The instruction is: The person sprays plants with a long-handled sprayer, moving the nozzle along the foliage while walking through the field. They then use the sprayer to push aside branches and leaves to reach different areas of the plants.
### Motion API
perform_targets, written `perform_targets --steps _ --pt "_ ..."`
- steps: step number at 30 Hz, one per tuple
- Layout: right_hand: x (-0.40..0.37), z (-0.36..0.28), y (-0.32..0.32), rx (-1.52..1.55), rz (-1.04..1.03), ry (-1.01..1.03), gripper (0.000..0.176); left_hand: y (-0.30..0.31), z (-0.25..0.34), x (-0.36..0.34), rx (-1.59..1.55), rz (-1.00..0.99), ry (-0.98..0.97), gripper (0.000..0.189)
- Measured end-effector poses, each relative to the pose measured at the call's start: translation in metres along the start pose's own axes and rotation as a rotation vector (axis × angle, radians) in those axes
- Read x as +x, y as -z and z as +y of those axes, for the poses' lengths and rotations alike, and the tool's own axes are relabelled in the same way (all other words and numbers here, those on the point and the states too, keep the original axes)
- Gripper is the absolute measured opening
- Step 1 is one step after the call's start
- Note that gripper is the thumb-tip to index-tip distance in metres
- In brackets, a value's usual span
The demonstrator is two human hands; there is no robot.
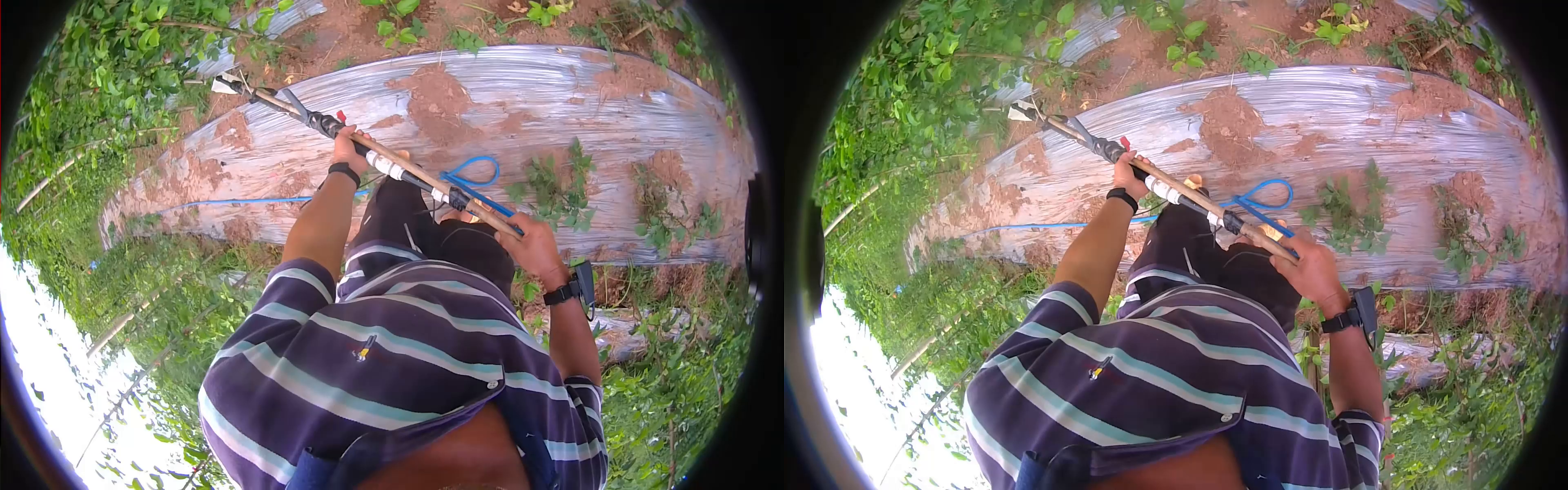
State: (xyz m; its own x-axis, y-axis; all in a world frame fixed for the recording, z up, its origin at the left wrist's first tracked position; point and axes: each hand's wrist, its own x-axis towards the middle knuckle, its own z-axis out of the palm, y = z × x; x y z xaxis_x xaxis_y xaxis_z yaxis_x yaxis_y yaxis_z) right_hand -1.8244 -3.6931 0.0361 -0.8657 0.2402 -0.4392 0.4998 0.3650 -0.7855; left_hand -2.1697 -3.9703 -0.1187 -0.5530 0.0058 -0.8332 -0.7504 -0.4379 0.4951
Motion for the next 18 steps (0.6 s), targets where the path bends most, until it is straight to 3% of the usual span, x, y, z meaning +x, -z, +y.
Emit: perform_targets --steps 6,8,11,18 --pt "-0.005 -0.03 0.003 -0.009 0.022 0.033 0.026 -0.006 0.01 -0.01 0.018 -0.028 -0.018 0.011" --pt "-0.005 -0.049 0.004 0.083 0.017 -0.04 0.027 0.002 0.011 0.004 0.034 -0.027 -0.024 0.011" --pt "0.002 -0.06 0.0 0.068 0.051 0.005 0.027 0.007 0.008 0.028 0.08 -0.099 0.047 0.012" --pt "0.028 -0.097 -0.007 -0.017 0.034 -0.172 0.027 -0.006 0.02 0.047 0.122 -0.07 0.112 0.012"
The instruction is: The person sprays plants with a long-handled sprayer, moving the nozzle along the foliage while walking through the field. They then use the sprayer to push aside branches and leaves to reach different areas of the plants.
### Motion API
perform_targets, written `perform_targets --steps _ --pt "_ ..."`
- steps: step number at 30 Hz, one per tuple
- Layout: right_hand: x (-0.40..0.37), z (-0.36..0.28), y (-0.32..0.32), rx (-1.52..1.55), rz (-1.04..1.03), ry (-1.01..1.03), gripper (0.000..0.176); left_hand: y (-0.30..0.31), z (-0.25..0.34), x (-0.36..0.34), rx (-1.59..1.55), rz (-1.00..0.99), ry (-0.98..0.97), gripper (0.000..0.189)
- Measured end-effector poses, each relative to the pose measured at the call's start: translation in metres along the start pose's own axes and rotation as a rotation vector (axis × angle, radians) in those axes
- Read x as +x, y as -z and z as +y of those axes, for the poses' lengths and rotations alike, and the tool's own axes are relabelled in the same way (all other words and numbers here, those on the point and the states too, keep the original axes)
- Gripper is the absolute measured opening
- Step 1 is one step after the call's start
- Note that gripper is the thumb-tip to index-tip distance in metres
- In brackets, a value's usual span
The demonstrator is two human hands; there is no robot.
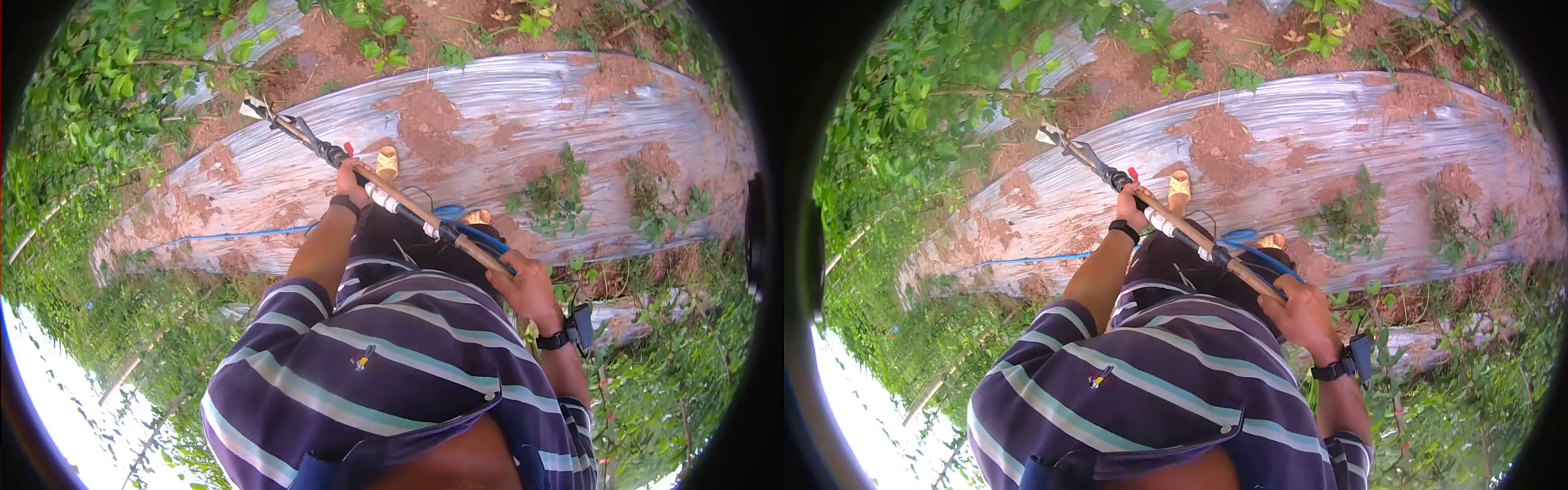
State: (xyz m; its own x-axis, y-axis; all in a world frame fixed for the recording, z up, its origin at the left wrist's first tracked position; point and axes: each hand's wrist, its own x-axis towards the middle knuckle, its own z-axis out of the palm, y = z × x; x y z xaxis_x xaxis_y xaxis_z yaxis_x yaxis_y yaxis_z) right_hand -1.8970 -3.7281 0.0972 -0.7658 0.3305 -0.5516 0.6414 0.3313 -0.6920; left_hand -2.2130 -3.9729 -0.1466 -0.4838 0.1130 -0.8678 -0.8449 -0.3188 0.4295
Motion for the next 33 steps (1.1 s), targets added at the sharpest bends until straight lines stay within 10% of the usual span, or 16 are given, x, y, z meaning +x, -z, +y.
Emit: perform_targets --steps 33 --pt "-0.02 -0.02 -0.086 -0.027 0.078 -0.061 0.029 0.031 0.037 0.001 -0.02 0.025 0.169 0.01"
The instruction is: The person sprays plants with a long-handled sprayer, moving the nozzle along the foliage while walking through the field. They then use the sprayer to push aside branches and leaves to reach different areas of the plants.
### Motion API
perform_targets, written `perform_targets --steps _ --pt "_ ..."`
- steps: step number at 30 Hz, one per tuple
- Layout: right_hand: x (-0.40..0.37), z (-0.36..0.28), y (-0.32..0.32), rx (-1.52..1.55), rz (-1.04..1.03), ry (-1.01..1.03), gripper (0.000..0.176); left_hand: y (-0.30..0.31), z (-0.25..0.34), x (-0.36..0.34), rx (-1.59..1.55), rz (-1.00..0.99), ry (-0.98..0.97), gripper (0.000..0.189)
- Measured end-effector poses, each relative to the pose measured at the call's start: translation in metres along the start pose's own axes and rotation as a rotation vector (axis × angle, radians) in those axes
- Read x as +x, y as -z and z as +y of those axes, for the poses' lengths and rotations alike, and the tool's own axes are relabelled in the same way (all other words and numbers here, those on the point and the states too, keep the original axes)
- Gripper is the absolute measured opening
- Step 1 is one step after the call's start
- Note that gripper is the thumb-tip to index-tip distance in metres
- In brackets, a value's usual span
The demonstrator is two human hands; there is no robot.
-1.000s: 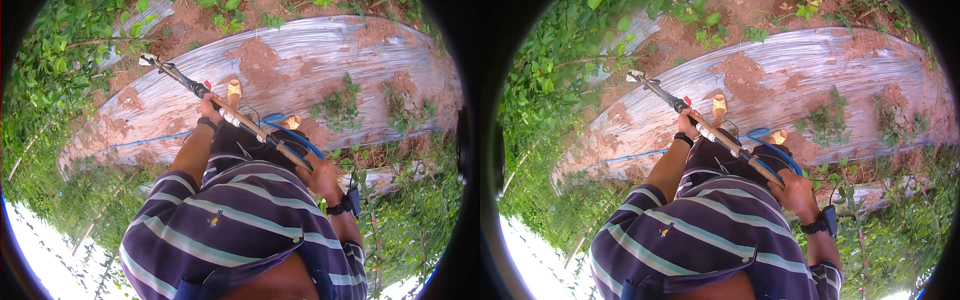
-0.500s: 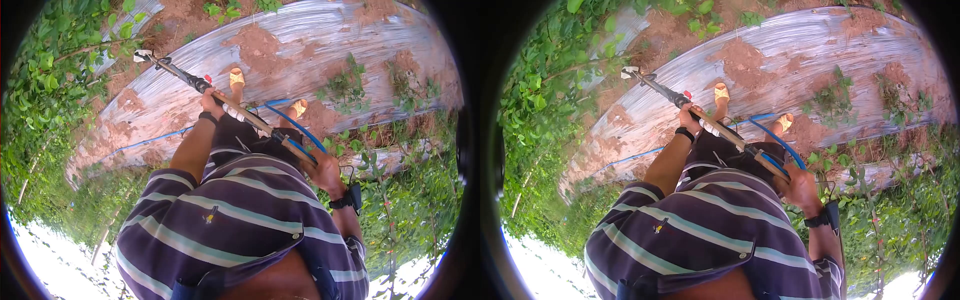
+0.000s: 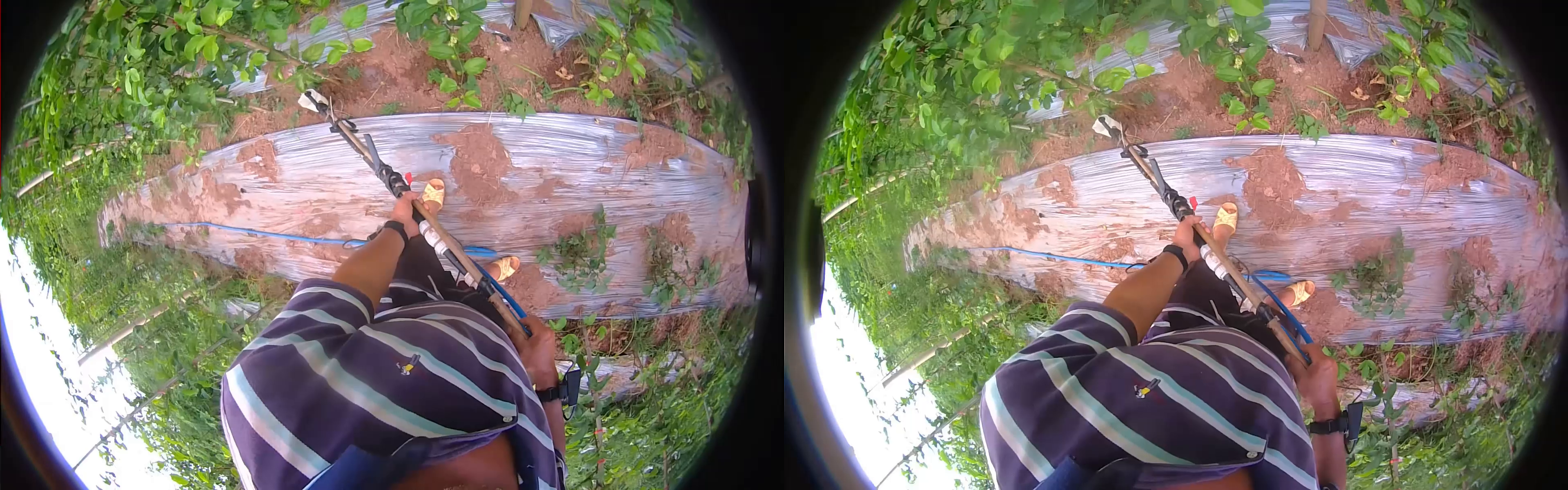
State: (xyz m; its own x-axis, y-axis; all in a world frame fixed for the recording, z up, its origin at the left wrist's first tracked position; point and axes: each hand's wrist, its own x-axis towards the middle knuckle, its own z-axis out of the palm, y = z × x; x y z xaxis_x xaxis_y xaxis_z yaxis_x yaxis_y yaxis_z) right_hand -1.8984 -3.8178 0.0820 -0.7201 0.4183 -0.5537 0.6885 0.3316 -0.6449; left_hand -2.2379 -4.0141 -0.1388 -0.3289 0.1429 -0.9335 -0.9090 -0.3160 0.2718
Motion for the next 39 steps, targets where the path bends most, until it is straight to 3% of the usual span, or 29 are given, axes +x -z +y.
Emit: perform_targets --steps 9,13,15,16,18,20,21,23,26,32,33,34,37,38,39 --pt "-0.002 0.006 -0.009 0.17 -0.034 -0.118 0.023 0.008 -0.004 0.005 0.095 0.017 -0.021 0.012" --pt "-0.001 0.023 -0.017 0.203 -0.05 -0.163 0.022 0.034 -0.012 0.044 0.169 0.107 -0.032 0.01" --pt "0.0 0.047 -0.028 0.301 -0.18 -0.289 0.022 0.043 -0.017 0.063 0.212 0.155 -0.041 0.011" --pt "0.0 0.056 -0.033 0.303 -0.177 -0.287 0.022 0.046 -0.02 0.068 0.368 0.198 -0.127 0.016" --pt "0.002 0.068 -0.04 0.651 -0.316 -0.42 0.023 0.047 -0.021 0.075 0.527 0.239 -0.217 0.022" --pt "0.004 0.071 -0.041 0.691 -0.342 -0.436 0.024 0.045 -0.019 0.074 0.982 0.384 -0.438 0.035" --pt "0.005 0.071 -0.041 0.726 -0.371 -0.454 0.025 0.04 -0.014 0.071 0.987 0.385 -0.443 0.035" --pt "0.01 0.067 -0.039 0.75 -0.379 -0.444 0.026 0.03 -0.004 0.071 1.375 0.481 -0.382 0.04" --pt "0.015 0.073 -0.044 0.838 -0.399 -0.457 0.027 0.023 -0.002 0.066 1.223 0.575 -0.463 0.043" --pt "0.027 0.089 -0.044 0.923 -0.456 -0.499 0.028 0.013 0.002 0.055 1.285 0.652 -0.406 0.06" --pt "0.028 0.088 -0.042 0.905 -0.458 -0.488 0.028 0.011 -0.001 0.051 1.313 0.714 -0.511 0.047" --pt "0.03 0.087 -0.039 0.894 -0.467 -0.474 0.028 0.017 0.003 0.057 1.296 0.723 -0.518 0.047" --pt "0.036 0.079 -0.028 0.631 -0.418 -0.366 0.024 0.044 0.016 0.076 0.914 0.317 -0.33 0.011" --pt "0.035 0.076 -0.027 0.605 -0.435 -0.343 0.024 0.038 0.016 0.058 0.879 0.328 -0.345 0.011" --pt "0.033 0.068 -0.024 0.49 -0.329 -0.235 0.023 0.031 0.012 0.041 0.633 0.289 -0.319 0.01"
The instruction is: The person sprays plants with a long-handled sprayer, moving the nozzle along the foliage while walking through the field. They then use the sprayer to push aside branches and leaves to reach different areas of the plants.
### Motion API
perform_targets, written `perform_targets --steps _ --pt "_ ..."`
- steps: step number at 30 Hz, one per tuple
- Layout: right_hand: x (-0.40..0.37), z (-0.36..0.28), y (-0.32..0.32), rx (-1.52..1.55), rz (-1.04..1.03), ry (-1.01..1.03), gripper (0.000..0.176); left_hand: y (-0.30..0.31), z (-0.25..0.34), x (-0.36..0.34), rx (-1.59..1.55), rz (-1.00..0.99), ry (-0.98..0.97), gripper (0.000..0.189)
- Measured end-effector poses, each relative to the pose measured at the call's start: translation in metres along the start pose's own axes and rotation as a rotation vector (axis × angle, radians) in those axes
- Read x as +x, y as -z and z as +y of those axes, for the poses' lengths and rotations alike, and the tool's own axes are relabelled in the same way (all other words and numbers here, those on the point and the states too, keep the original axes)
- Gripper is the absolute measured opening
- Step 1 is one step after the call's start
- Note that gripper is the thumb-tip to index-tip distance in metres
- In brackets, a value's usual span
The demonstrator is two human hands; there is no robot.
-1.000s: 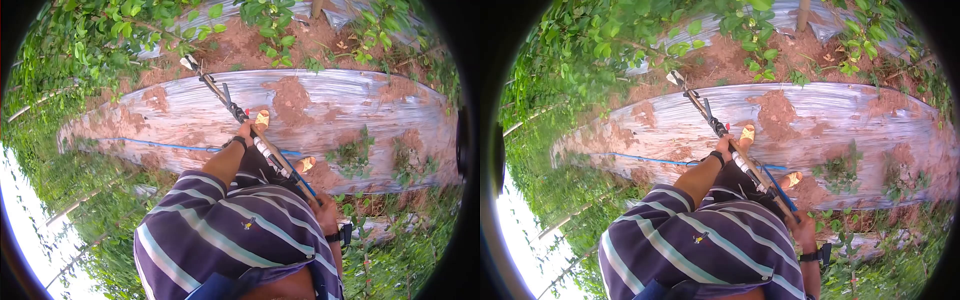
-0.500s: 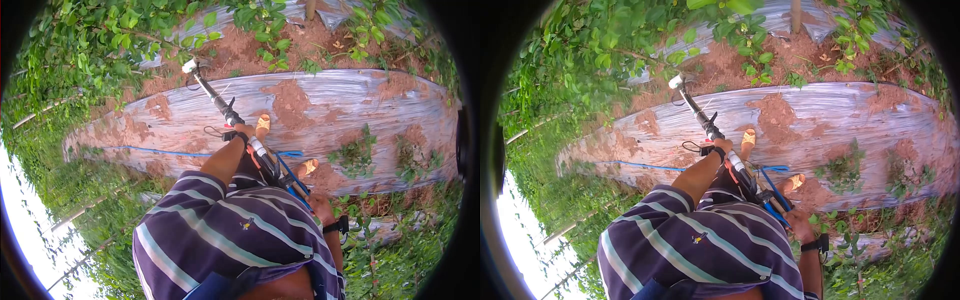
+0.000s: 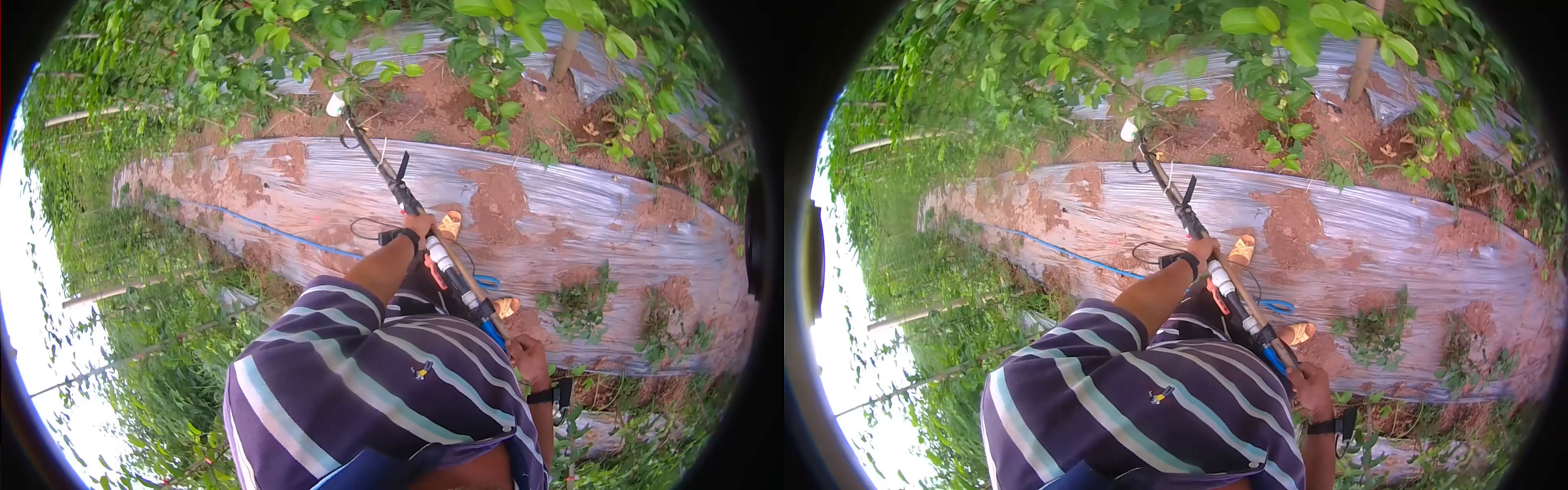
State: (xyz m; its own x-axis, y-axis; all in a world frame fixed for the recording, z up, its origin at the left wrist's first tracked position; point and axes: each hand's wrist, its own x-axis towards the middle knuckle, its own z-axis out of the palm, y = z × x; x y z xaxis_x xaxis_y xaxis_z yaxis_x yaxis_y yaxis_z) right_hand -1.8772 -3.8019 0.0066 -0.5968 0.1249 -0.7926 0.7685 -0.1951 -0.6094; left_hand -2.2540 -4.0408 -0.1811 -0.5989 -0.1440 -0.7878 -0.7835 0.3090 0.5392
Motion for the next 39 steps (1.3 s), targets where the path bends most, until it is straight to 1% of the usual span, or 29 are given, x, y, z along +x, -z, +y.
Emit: perform_targets --steps 1,2,4,5,7,8,9,11,12,14,15,17,18,19,20,21,22,25,26,27,30,34,37,39 --pt "-0.002 -0.012 -0.003 -0.119 0.092 0.115 0.023 -0.001 0.005 -0.014 -0.244 -0.019 0.052 0.008" --pt "-0.008 -0.032 -0.006 -0.15 0.075 0.13 0.023 0.001 0.01 -0.02 -0.279 -0.006 0.048 0.008" --pt "-0.025 -0.075 -0.01 -0.374 0.242 0.217 0.024 0.003 0.015 -0.029 -0.556 -0.095 0.253 0.009" --pt "-0.024 -0.083 -0.008 -0.406 0.231 0.228 0.024 0.006 0.017 -0.032 -0.591 -0.093 0.255 0.009" --pt "-0.021 -0.097 -0.009 -0.569 0.295 0.22 0.024 0.014 0.026 -0.038 -0.781 -0.164 0.288 0.012" --pt "-0.017 -0.111 -0.011 -0.62 0.272 0.2 0.026 0.023 0.045 -0.055 -0.839 -0.178 0.285 0.011" --pt "-0.012 -0.126 -0.015 -0.641 0.266 0.208 0.026 0.03 0.044 -0.047 -0.862 -0.177 0.285 0.011" --pt "0.0 -0.157 -0.029 -0.714 0.181 0.109 0.025 0.045 0.049 -0.029 -0.973 -0.184 0.271 0.012" --pt "0.01 -0.171 -0.039 -0.73 0.181 0.116 0.025 0.057 0.065 -0.035 -0.986 -0.175 0.25 0.013" --pt "0.028 -0.197 -0.06 -0.735 0.114 0.171 0.024 0.078 0.059 0.013 -1.007 -0.159 0.251 0.014" --pt "0.042 -0.203 -0.069 -0.749 0.113 0.173 0.024 0.089 0.063 0.03 -1.011 -0.142 0.254 0.015" --pt "0.07 -0.209 -0.088 -0.815 0.145 0.294 0.033 0.117 0.078 0.058 -1.067 -0.15 0.245 0.019" --pt "0.074 -0.242 -0.109 -0.792 0.107 0.222 0.033 0.132 0.09 0.067 -1.041 -0.126 0.237 0.019" --pt "0.086 -0.254 -0.122 -0.8 0.103 0.217 0.033 0.146 0.102 0.075 -1.012 -0.102 0.23 0.019" --pt "0.1 -0.26 -0.133 -0.786 0.073 0.24 0.033 0.159 0.117 0.082 -0.987 -0.045 0.228 0.019" --pt "0.11 -0.268 -0.145 -0.769 0.045 0.262 0.034 0.172 0.123 0.098 -0.978 -0.062 0.212 0.019" --pt "0.121 -0.278 -0.158 -0.77 0.049 0.254 0.034 0.183 0.129 0.113 -0.971 -0.038 0.18 0.02" --pt "0.148 -0.302 -0.191 -0.805 0.051 0.186 0.035 0.213 0.145 0.156 -0.97 -0.022 0.118 0.021" --pt "0.158 -0.305 -0.2 -0.812 0.033 0.23 0.033 0.222 0.152 0.165 -0.991 -0.03 0.116 0.021" --pt "0.165 -0.309 -0.207 -0.822 0.01 0.277 0.031 0.227 0.157 0.172 -0.997 -0.027 0.119 0.021" --pt "0.174 -0.324 -0.225 -0.864 0.007 0.331 0.031 0.24 0.163 0.189 -0.959 -0.019 0.126 0.02" --pt "0.172 -0.328 -0.231 -0.872 -0.007 0.27 0.031 0.238 0.163 0.187 -0.935 -0.031 0.157 0.025" --pt "0.166 -0.33 -0.232 -0.855 0.002 0.26 0.031 0.235 0.16 0.184 -0.934 0.005 0.196 0.02" --pt "0.163 -0.327 -0.234 -0.883 0.006 0.233 0.031 0.235 0.157 0.184 -0.929 0.006 0.188 0.02"
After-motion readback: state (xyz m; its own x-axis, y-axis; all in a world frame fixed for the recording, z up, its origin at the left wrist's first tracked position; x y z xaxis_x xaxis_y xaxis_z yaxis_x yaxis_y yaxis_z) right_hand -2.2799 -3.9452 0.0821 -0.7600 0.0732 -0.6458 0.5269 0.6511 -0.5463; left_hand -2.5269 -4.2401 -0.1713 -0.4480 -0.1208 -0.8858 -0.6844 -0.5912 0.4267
